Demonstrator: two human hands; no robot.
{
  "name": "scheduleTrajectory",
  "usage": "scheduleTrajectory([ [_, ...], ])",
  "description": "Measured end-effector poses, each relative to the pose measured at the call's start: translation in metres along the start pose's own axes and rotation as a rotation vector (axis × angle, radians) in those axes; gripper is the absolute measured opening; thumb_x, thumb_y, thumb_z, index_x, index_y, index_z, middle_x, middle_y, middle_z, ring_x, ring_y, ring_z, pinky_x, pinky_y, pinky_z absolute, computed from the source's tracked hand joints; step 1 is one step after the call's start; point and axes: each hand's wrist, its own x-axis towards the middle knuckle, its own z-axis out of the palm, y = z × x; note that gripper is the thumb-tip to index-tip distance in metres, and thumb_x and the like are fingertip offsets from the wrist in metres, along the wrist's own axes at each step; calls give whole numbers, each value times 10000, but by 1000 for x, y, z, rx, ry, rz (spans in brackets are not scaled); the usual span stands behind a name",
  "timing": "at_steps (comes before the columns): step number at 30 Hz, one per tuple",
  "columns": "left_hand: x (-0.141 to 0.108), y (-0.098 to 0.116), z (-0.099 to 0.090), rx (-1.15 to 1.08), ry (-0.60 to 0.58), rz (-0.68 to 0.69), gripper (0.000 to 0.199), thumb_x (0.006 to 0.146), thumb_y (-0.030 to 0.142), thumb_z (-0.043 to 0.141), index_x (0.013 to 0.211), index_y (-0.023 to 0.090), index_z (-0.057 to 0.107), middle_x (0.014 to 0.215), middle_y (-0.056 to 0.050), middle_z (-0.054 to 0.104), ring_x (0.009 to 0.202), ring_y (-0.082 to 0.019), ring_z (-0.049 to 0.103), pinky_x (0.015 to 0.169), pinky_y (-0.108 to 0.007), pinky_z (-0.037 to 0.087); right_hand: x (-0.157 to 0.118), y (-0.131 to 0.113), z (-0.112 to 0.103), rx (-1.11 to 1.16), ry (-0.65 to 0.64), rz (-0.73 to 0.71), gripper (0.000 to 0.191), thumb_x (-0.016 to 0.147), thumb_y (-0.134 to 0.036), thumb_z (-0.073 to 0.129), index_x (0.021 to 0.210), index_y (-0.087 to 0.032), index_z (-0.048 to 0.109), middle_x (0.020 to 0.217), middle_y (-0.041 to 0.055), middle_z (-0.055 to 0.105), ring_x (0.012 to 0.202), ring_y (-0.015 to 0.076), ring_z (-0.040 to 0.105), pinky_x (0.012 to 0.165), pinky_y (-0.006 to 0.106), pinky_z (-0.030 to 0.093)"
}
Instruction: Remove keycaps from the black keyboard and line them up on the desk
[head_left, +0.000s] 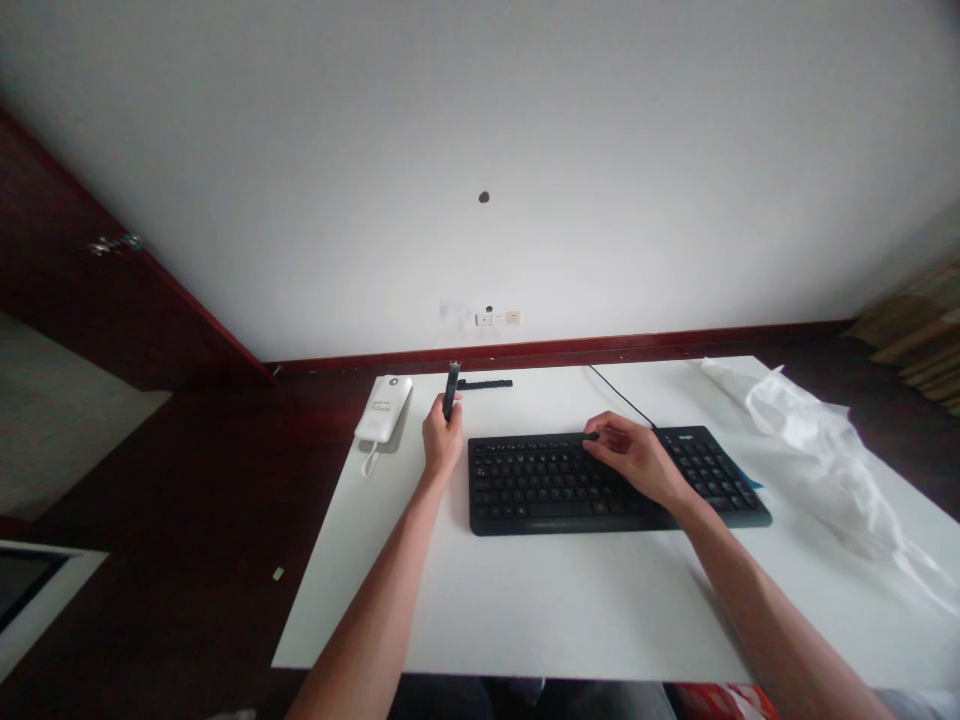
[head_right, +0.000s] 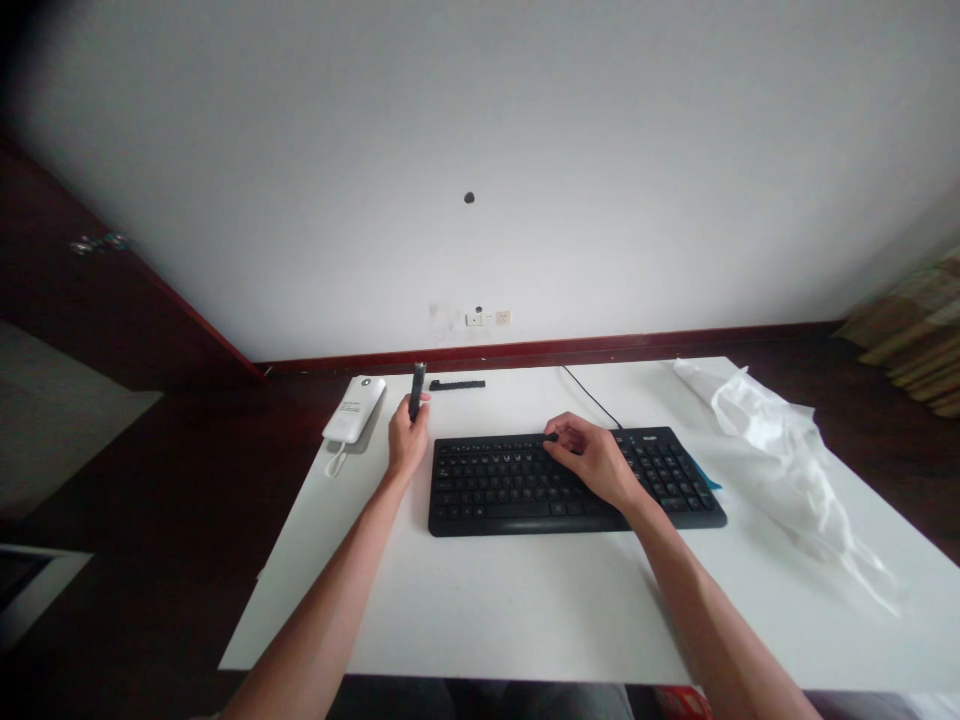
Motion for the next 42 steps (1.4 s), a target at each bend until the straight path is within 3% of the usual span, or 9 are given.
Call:
scheduleTrajectory([
  [6,-1,2,-1,20,5,4,205,952,291,518,1065,217,673,820,-8,680,653,-167,575,693,-255,412,2,5,1,-91,49,50,368,886,-553,693,1046,-222,720,710,-18,601,639,168,540,631,309,442],
  [11,0,1,0,45,-7,-17,202,965,309,511,1050,222,673,748,-3,652,648,-180,579,666,-252,396,8,2,3,-114,44,55,480,915,-574,643,1254,-237,689,854,46,751,788,245,711,816,394,560],
  [14,-1,0,0,49,-15,-30,201,968,319,513,1055,232,672,729,4,645,622,-179,569,638,-248,377,21,5,4,-54,85,41,465,875,-551,707,1221,-248,643,986,71,787,909,274,751,897,426,580],
  [17,-1,-1,1,51,-16,-30,199,964,299,513,1052,235,679,737,1,658,615,-178,574,629,-247,370,45,10,4,-109,81,2,411,825,-547,748,1089,-237,693,1003,82,793,942,288,752,889,429,592],
  [21,-2,0,1,46,-18,-19,208,962,277,512,1069,229,684,795,-16,696,642,-181,603,645,-250,390,91,17,8,-248,21,-41,373,809,-524,729,1027,-224,773,904,65,793,811,259,742,799,398,585],
  [26,0,2,1,48,-21,-46,216,970,283,506,1072,227,688,806,-33,713,671,-196,628,657,-258,412,154,34,29,-357,-30,-44,314,754,-456,761,958,-225,819,891,43,805,796,232,724,751,340,544],
  [30,2,5,1,32,-7,-36,224,971,269,504,1079,219,693,926,-66,748,771,-212,669,729,-275,449,186,45,48,-373,-17,-27,288,712,-406,784,935,-231,836,859,40,806,777,231,708,711,327,522],
  [34,3,6,3,64,-14,-78,218,969,261,506,1063,228,700,857,-57,739,735,-216,665,700,-275,444,195,50,53,-382,-15,-32,256,699,-407,783,906,-270,846,835,16,804,739,213,678,675,313,496],
  [42,4,7,5,132,-26,-122,215,975,269,508,1066,252,702,787,-45,715,684,-223,644,664,-281,412,185,60,43,-374,-122,-74,311,722,-455,780,971,-283,850,836,8,794,701,194,625,647,302,463],
])
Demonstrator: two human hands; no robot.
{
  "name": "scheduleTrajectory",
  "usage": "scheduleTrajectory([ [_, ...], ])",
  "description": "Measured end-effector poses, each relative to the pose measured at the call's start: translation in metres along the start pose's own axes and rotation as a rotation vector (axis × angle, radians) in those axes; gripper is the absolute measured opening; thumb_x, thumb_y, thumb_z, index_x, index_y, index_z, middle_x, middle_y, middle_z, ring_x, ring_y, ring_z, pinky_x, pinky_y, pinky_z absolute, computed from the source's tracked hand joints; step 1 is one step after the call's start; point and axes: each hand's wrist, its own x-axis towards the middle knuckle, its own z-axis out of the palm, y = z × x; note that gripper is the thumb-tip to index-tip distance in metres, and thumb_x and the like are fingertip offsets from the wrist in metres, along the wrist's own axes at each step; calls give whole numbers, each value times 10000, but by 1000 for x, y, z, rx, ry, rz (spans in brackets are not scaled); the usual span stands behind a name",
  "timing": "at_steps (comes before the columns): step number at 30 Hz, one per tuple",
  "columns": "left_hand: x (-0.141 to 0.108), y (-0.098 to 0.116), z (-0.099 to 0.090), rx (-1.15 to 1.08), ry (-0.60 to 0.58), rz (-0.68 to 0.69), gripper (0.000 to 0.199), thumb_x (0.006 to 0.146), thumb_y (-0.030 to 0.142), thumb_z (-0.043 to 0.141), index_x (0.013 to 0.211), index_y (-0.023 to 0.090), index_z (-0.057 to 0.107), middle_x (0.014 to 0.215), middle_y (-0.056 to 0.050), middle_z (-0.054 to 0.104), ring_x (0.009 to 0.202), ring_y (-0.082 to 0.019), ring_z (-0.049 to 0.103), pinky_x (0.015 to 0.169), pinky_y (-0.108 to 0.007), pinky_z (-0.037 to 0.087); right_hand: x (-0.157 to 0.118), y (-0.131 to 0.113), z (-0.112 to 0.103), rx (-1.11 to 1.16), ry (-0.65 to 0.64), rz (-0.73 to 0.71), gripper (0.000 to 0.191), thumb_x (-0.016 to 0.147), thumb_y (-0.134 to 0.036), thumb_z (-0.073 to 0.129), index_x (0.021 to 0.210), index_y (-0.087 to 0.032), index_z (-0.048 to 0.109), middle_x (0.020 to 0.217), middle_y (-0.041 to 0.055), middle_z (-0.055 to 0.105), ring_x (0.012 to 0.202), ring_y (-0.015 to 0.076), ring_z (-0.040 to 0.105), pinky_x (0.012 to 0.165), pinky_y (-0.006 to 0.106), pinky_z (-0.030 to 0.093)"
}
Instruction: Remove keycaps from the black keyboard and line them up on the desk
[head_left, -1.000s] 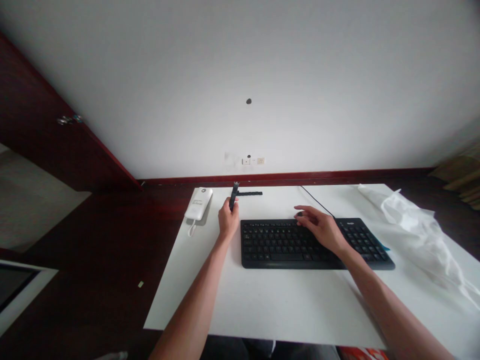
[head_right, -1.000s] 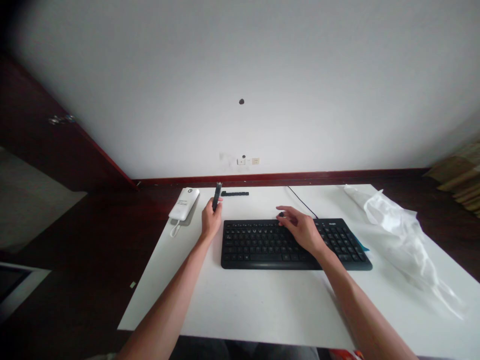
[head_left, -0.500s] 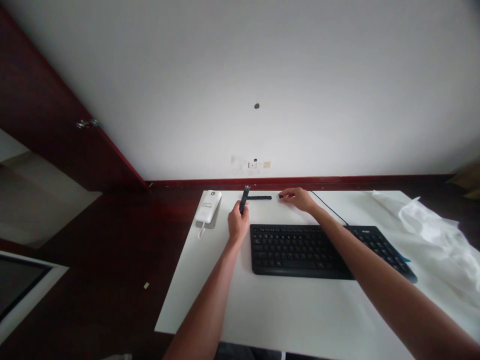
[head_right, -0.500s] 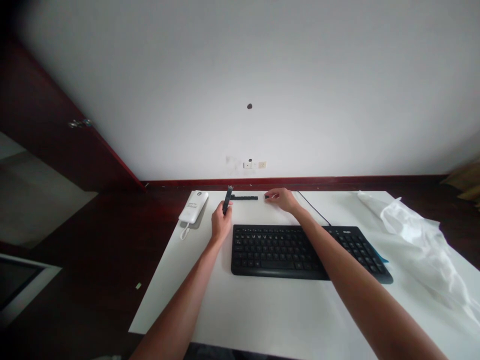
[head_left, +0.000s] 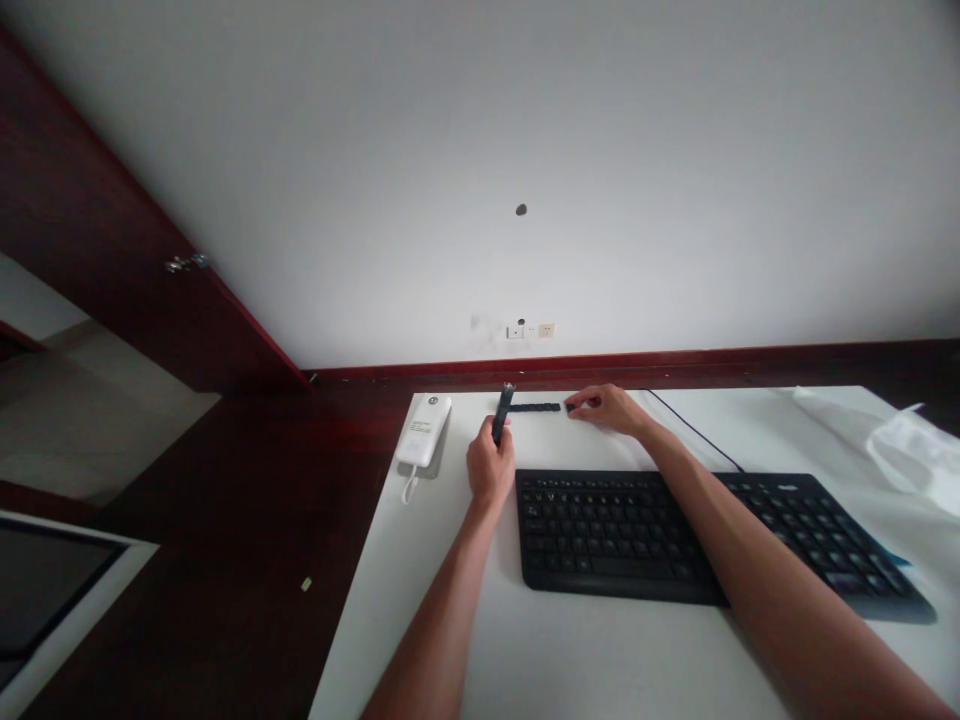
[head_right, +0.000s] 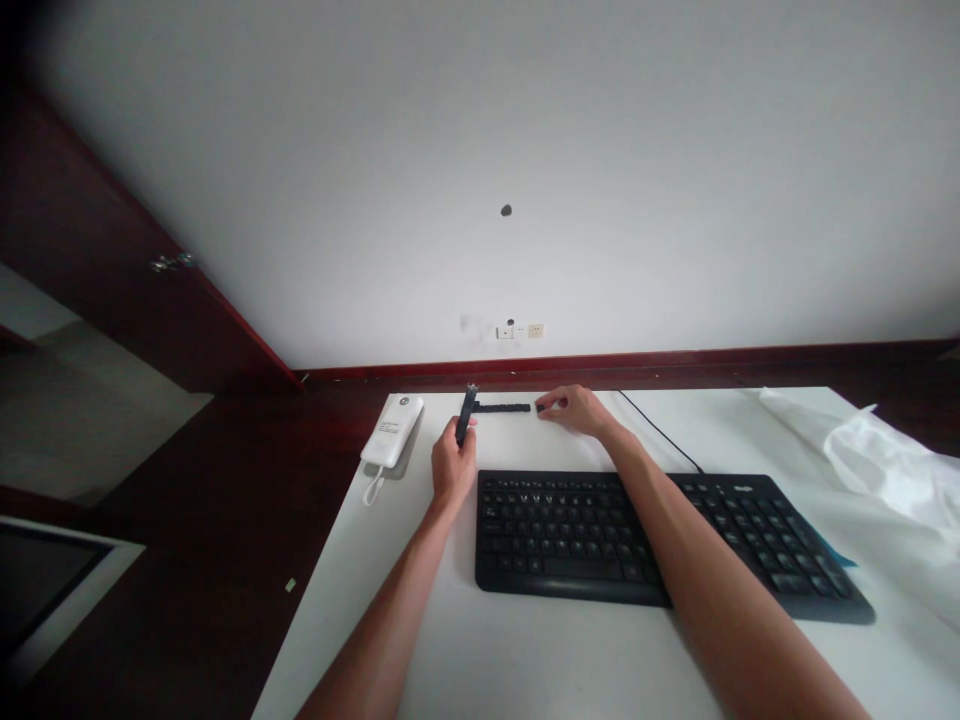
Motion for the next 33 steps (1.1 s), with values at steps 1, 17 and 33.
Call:
scheduleTrajectory([
  [1,0,0,0,0,1,1,216,975,268,507,1068,250,702,783,-44,713,682,-223,642,664,-281,411,-1,1,-1,3,-9,-9,324,729,-452,773,993,-279,847,847,9,793,706,191,621,650,300,460],
  [17,0,-1,1,-30,11,52,222,969,272,495,1060,237,694,919,-45,745,752,-202,664,724,-273,443,-1,-5,-3,-37,-20,-23,284,771,-385,709,979,-234,828,852,18,751,687,160,578,643,284,419],
  [33,-1,0,1,-5,16,64,232,968,278,484,1065,229,688,899,-38,732,754,-194,658,715,-260,441,0,-11,-2,-83,-13,12,270,776,-383,724,985,-252,836,851,12,768,695,161,584,652,280,429],
])
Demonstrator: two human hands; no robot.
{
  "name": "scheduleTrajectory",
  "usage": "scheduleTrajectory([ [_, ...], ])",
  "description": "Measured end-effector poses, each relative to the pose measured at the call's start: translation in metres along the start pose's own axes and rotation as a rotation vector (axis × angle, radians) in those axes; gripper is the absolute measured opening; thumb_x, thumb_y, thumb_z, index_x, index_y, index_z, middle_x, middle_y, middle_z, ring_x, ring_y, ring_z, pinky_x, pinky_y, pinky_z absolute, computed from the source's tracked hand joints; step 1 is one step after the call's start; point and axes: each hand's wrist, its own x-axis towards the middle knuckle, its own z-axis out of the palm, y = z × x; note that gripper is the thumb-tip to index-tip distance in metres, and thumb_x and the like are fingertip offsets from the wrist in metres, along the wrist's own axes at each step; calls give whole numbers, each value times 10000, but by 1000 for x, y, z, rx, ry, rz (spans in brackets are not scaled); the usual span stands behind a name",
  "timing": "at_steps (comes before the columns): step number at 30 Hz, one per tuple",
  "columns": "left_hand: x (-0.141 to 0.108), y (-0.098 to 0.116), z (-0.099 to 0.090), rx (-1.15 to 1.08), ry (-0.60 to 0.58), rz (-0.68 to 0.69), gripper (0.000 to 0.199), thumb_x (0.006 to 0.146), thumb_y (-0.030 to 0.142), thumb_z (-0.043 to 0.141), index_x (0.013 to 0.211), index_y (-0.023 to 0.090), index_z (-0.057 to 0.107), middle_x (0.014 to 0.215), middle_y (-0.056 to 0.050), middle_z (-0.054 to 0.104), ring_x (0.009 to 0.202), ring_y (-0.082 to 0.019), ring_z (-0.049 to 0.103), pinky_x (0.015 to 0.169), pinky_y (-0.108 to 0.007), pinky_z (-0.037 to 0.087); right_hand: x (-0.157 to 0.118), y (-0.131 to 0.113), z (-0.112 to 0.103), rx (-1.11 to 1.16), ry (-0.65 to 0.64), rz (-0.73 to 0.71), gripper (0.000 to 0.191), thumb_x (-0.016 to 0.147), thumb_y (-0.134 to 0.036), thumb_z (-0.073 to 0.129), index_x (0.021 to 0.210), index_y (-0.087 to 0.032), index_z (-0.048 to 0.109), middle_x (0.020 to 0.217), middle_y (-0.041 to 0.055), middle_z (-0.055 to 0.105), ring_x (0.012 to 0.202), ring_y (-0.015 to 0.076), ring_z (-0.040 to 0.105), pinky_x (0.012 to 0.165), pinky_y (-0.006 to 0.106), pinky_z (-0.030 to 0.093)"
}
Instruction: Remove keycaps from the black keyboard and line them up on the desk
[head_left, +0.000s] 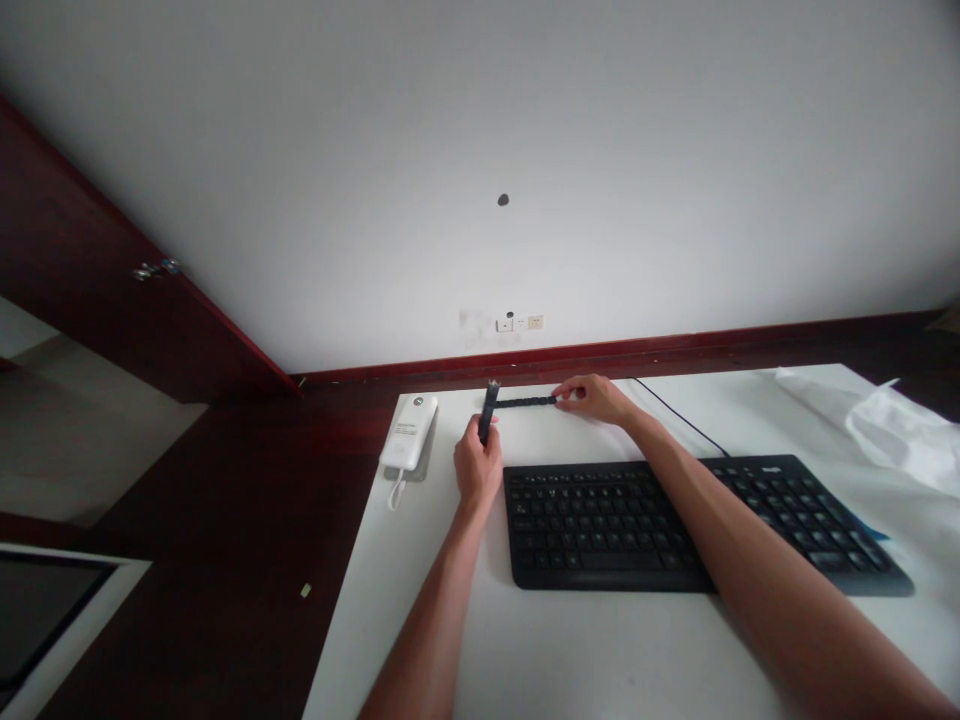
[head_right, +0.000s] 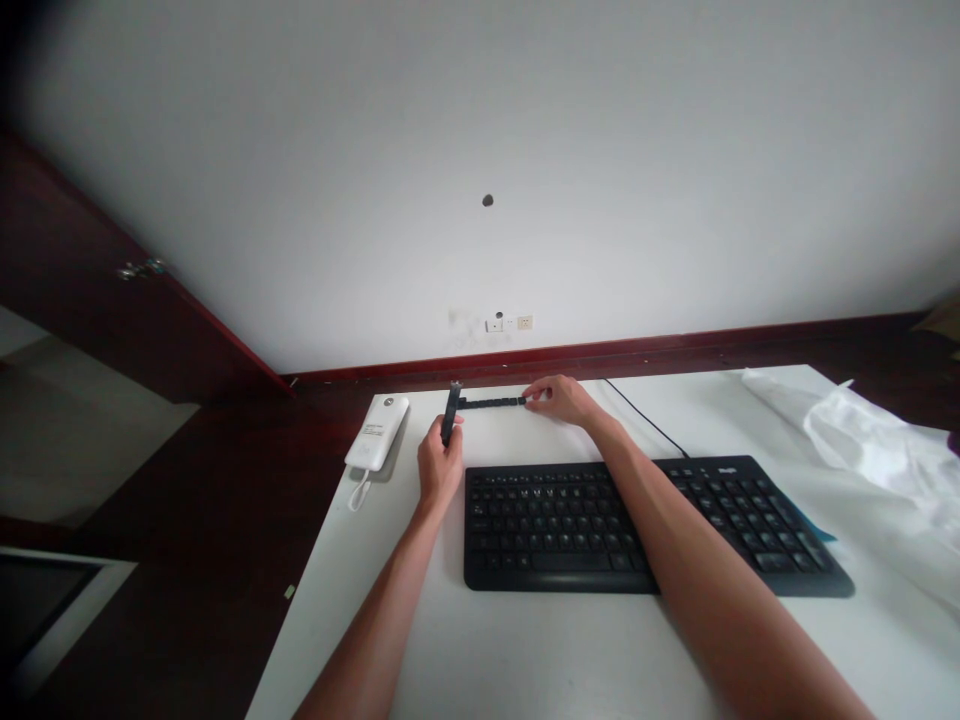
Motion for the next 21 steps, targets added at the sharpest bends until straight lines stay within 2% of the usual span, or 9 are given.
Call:
scheduleTrajectory([
  [21,0,-2,1,-32,4,8,221,974,281,493,1057,238,693,944,-35,753,768,-192,669,733,-261,444,0,2,2,-2,8,-7,260,784,-397,726,975,-259,836,857,12,770,702,169,600,660,286,435],
])
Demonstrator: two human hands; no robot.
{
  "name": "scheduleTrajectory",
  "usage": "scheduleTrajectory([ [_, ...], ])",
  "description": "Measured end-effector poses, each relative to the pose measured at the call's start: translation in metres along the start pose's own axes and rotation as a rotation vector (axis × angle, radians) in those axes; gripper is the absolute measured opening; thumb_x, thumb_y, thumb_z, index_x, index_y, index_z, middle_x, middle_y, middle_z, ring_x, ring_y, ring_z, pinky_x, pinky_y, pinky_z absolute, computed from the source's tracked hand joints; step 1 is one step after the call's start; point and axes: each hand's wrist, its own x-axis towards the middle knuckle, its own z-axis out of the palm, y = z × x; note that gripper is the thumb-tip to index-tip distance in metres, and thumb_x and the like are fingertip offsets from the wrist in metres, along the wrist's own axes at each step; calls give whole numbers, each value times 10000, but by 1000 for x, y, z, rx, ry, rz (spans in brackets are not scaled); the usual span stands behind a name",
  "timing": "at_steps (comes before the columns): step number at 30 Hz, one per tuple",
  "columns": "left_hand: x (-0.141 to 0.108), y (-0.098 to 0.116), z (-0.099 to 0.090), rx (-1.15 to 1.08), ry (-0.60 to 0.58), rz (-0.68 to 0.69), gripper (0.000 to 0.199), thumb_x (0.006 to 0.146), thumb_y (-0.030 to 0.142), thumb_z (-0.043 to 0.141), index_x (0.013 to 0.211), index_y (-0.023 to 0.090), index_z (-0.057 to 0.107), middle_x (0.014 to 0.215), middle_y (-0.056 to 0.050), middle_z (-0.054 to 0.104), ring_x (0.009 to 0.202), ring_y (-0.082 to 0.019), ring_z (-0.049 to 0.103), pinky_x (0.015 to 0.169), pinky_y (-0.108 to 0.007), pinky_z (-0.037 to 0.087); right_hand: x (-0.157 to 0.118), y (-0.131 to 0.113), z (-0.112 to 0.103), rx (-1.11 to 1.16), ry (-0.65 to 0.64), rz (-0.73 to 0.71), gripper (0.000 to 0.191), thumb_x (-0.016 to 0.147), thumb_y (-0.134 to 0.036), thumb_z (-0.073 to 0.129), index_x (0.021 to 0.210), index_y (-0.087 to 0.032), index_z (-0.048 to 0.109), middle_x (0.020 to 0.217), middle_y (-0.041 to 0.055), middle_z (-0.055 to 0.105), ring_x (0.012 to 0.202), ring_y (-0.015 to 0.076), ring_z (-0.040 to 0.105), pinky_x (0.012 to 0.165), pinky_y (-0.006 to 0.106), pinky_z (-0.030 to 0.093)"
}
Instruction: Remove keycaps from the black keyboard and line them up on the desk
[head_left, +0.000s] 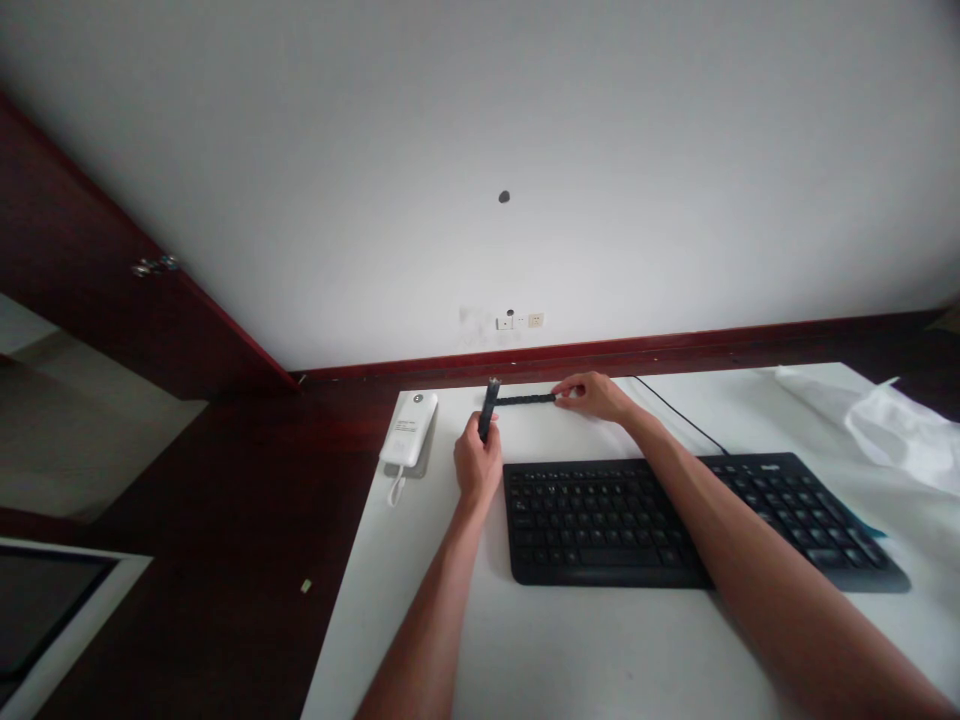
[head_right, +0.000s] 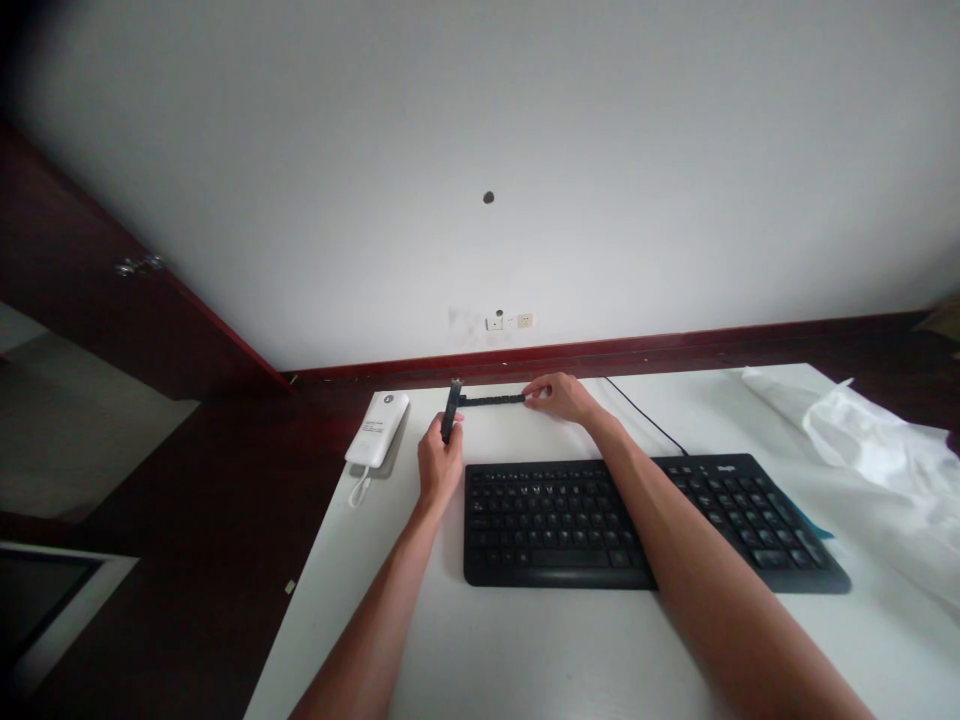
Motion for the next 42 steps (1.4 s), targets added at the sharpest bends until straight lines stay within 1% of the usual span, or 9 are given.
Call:
scheduleTrajectory([
  [15,0,-1,0,17,-7,-9,228,978,286,487,1066,239,692,899,-32,739,742,-189,660,694,-255,441,1,3,0,3,-16,4,292,785,-434,730,993,-261,840,863,15,780,713,175,610,654,282,445],
  [42,0,-1,0,17,2,7,232,975,284,495,1071,237,701,900,-37,743,744,-191,663,709,-256,454,1,0,1,20,-10,11,287,769,-442,744,974,-268,843,849,12,784,700,173,618,647,287,457],
])
